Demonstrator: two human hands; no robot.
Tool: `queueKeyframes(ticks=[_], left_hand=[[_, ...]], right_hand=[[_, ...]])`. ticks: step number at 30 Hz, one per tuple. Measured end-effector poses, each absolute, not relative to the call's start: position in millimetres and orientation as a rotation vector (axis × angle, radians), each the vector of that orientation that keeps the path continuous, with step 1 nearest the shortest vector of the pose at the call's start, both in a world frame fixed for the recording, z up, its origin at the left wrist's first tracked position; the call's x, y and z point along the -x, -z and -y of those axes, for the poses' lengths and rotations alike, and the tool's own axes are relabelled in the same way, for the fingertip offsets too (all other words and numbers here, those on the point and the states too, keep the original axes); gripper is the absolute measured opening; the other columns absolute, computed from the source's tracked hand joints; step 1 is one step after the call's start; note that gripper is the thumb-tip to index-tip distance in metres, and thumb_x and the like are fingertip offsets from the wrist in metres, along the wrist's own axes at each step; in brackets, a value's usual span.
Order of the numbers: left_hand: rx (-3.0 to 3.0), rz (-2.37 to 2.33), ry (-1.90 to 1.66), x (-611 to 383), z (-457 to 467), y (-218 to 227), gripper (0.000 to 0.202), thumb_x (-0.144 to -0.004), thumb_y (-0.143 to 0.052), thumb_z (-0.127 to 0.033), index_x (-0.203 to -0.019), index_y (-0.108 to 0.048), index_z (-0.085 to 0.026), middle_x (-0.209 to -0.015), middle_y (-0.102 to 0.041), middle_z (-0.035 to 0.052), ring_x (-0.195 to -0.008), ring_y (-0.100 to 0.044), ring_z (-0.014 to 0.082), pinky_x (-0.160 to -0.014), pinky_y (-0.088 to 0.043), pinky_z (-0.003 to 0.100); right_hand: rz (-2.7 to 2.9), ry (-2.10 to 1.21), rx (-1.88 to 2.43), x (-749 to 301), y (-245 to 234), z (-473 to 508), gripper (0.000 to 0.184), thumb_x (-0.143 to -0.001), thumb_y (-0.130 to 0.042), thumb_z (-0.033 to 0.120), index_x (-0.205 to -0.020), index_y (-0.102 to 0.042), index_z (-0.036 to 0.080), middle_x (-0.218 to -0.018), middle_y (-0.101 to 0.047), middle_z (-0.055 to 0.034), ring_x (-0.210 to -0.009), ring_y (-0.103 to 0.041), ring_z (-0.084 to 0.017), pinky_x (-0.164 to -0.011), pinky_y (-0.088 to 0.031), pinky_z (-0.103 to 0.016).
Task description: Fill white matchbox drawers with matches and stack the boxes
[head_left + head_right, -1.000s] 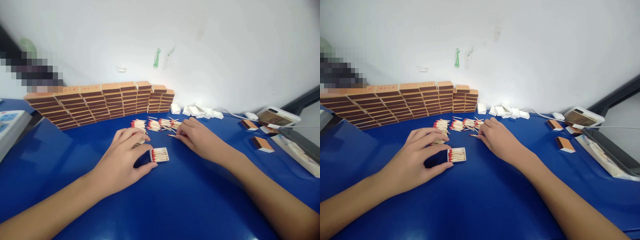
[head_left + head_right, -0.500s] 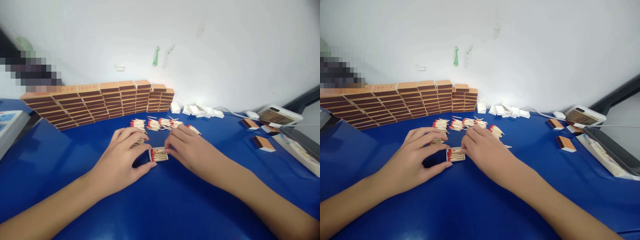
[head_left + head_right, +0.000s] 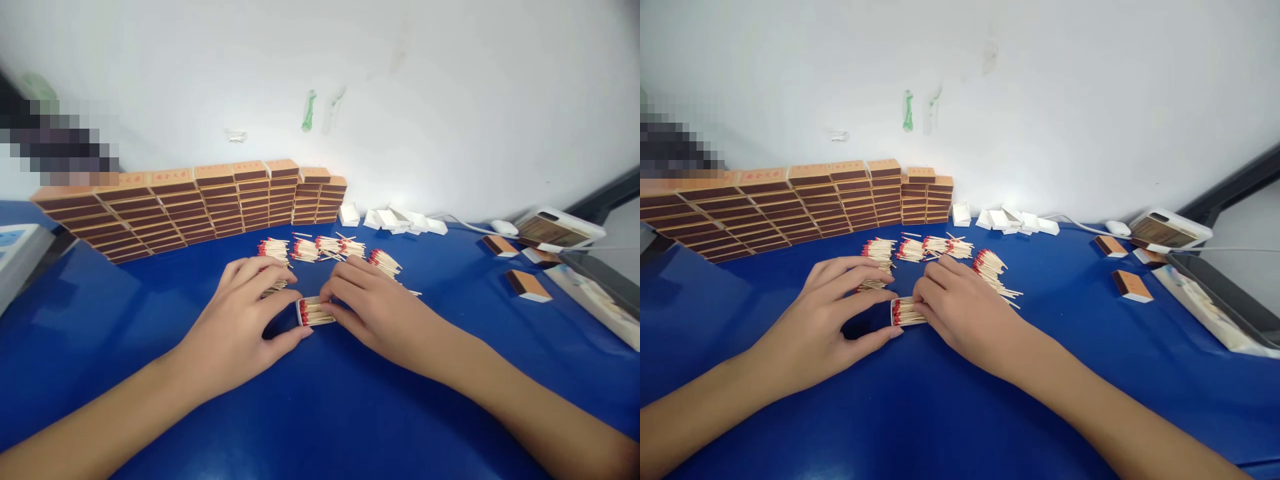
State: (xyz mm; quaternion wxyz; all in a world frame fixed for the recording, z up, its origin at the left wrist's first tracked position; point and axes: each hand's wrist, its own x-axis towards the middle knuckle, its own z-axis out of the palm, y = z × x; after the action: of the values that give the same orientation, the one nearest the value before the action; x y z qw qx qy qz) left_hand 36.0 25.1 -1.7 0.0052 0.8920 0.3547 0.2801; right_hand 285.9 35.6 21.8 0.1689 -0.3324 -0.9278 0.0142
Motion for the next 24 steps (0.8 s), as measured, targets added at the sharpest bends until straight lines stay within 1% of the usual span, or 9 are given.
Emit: queueKeyframes(ticks=[3,6,8,11,14,18,22,24], left_hand=[[-2.786,-1.111,-0.877,-36,-25,2,0.023,-0.094,-0.079,-0.036,-0.109,-0.076,-0.018,-0.126,-0.072,0.0113,-0.128,-0.060,0.0339,-0.109,-0.043,0.055],[-2.788,-1.109,-0.892,-36,-25,3,0.023,-0.094,-0.079,-0.037,-0.109,-0.076,-0.019,-0.125,-0.072,0.0106,-0.128,-0.060,0.0337,-0.108,-0.043,0.055],[-2.791,-1.104,-0.900,-36,-25,3,0.023,-0.095,-0.079,-0.037,-0.109,-0.076,-0.019,-0.125,-0.073,0.0101,-0.127,-0.060,0.0332,-0.109,-0.043,0.055],[-2.788,-1.097,-0.915,-37,-25,3,0.022,-0.095,-0.078,-0.037,-0.108,-0.076,-0.020,-0.124,-0.073,0.0099,-0.127,-0.061,0.0323,-0.109,-0.043,0.054],[-2.782,-1.097,-0.914,-37,-24,2,0.022,-0.095,-0.078,-0.037,-0.108,-0.076,-0.019,-0.123,-0.073,0.0103,-0.127,-0.061,0.0324,-0.108,-0.043,0.054],[-2.781,-1.107,-0.911,-36,-23,1,0.022,-0.095,-0.077,-0.038,-0.108,-0.076,-0.020,-0.123,-0.073,0.0106,-0.126,-0.061,0.0323,-0.108,-0.043,0.054],[-2.788,-1.096,-0.905,-35,-23,2,0.023,-0.095,-0.078,-0.039,-0.107,-0.076,-0.019,-0.123,-0.073,0.0105,-0.127,-0.061,0.0326,-0.108,-0.043,0.054],[-2.787,-1.095,-0.908,-35,-23,2,0.022,-0.095,-0.078,-0.039,-0.107,-0.076,-0.020,-0.123,-0.073,0.0102,-0.128,-0.061,0.0325,-0.109,-0.043,0.054]], right_hand=[[2.619,-0.061,0.916,-284,-20,-36,0.017,-0.109,-0.052,0.018,-0.101,-0.067,0.018,-0.098,-0.069,-0.0094,-0.093,-0.060,-0.025,-0.086,-0.051,-0.039],[2.607,-0.099,0.905,-289,-18,-43,0.013,-0.108,-0.056,0.023,-0.104,-0.067,0.019,-0.100,-0.069,-0.0090,-0.096,-0.060,-0.025,-0.086,-0.050,-0.039],[2.564,-0.085,0.964,-299,-16,-52,0.011,-0.107,-0.059,0.025,-0.106,-0.068,0.019,-0.102,-0.069,-0.0093,-0.099,-0.059,-0.027,-0.087,-0.049,-0.040],[2.493,0.041,1.147,-316,-10,-67,0.007,-0.104,-0.063,0.023,-0.107,-0.068,0.019,-0.102,-0.069,-0.0101,-0.098,-0.057,-0.029,-0.088,-0.047,-0.043],[2.446,0.125,1.295,-327,-4,-78,0.007,-0.101,-0.068,0.026,-0.103,-0.069,0.019,-0.099,-0.069,-0.0100,-0.095,-0.057,-0.030,-0.086,-0.046,-0.044],[2.422,0.104,1.339,-328,1,-84,0.009,-0.099,-0.069,0.030,-0.098,-0.069,0.021,-0.095,-0.069,-0.0096,-0.094,-0.056,-0.030,-0.083,-0.046,-0.043],[2.371,0.078,1.359,-323,7,-87,0.010,-0.100,-0.065,0.026,-0.091,-0.067,0.021,-0.087,-0.066,-0.0087,-0.090,-0.057,-0.030,-0.081,-0.047,-0.042],[2.360,0.077,1.359,-323,9,-89,0.012,-0.101,-0.062,0.024,-0.089,-0.065,0.021,-0.086,-0.066,-0.0091,-0.090,-0.057,-0.029,-0.081,-0.047,-0.042]])
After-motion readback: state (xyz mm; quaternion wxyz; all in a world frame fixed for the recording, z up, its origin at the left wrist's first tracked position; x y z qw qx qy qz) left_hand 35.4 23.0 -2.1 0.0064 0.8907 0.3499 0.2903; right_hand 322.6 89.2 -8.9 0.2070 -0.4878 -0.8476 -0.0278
